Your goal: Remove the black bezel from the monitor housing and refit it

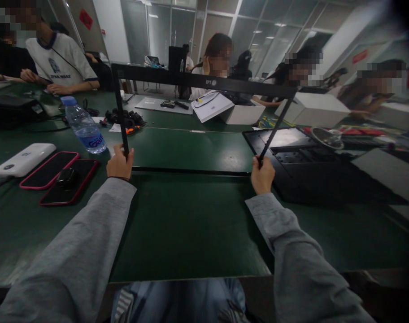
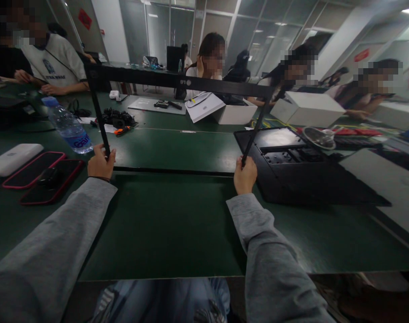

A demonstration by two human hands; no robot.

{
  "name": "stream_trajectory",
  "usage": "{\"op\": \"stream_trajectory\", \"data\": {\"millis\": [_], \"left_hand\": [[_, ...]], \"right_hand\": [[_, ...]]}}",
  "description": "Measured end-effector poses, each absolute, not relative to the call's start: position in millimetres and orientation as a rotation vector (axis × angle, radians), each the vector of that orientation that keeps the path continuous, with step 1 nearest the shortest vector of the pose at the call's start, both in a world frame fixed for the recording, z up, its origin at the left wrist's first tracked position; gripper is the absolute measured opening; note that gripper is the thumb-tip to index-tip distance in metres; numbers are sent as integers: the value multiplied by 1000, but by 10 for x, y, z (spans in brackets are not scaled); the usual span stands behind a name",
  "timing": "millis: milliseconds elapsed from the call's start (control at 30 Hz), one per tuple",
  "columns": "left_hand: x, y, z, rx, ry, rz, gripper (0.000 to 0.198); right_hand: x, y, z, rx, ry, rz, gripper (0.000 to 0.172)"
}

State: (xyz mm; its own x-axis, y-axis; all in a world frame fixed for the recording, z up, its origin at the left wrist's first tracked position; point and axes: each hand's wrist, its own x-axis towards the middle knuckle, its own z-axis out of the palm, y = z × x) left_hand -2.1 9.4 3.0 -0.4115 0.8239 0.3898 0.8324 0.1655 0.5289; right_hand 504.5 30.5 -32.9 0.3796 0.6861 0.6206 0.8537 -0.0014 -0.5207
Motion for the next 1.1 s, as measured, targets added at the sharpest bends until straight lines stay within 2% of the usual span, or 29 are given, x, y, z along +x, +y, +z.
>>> {"op": "stream_trajectory", "data": {"millis": [133, 267, 400, 633, 967, 1100], "left_hand": [[-32, 75, 22, -1696, -2329, -983, 49], [-74, 88, -28, -1748, -2341, -817, 45], [-118, 128, -83, -1813, -2438, -629, 42], [-183, 199, -185, -1870, -2395, -540, 40], [-214, 263, -267, -1978, -2262, -764, 46], [-81, 211, -183, -2383, -2080, -787, 44]], "right_hand": [[5063, 313, -318, -1789, -1358, -287, 55], [5062, 327, -349, -1875, -1340, -181, 57], [5106, 366, -427, -1896, -1371, -111, 51], [5261, 485, -595, -1896, -1513, -193, 43], [5302, 525, -646, -1879, -1499, -84, 39], [5318, 520, -622, -1867, -1421, -77, 36]]}}
